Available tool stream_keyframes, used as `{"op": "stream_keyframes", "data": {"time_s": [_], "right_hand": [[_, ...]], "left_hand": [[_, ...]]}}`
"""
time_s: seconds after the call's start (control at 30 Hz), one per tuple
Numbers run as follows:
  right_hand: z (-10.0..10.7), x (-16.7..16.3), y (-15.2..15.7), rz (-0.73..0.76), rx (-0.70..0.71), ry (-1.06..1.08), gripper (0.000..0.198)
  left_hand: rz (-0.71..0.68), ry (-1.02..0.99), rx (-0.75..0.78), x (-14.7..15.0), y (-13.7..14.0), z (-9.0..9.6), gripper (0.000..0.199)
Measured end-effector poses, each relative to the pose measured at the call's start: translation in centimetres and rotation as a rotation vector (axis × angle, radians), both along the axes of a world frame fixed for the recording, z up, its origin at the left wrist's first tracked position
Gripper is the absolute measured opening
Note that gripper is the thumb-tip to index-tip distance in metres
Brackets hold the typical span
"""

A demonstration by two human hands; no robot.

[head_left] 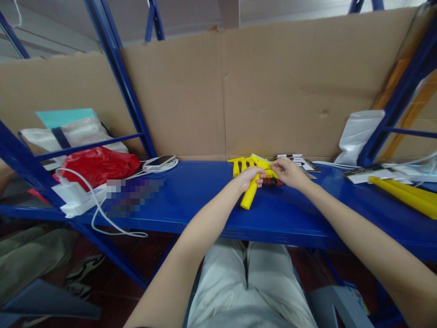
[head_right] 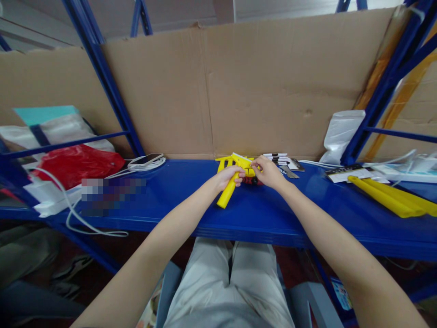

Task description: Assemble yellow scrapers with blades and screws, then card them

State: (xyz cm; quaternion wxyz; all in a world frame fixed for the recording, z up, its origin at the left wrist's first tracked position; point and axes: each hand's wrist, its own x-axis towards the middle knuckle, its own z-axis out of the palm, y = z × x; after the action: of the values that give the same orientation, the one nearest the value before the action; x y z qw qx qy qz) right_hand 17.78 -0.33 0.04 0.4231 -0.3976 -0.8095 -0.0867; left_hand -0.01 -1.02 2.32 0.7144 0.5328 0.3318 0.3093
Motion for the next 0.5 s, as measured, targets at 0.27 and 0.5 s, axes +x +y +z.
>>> {"op": "stream_keyframes", "data": {"time_s": [0.27, 0.5], "right_hand": [[0.01, -0.16, -0.63, -0.046, -0.026, -0.155, 0.030], [0.27, -0.41, -1.01, -0.110, -0.115, -0.171, 0.040]], "left_hand": [[0.077, 0.001, -0.016, -0.04, 0.50, -0.26, 0.018], [0.101, -0.043, -0.003, -0.10, 0.49, -0.13, 0.019]]}}
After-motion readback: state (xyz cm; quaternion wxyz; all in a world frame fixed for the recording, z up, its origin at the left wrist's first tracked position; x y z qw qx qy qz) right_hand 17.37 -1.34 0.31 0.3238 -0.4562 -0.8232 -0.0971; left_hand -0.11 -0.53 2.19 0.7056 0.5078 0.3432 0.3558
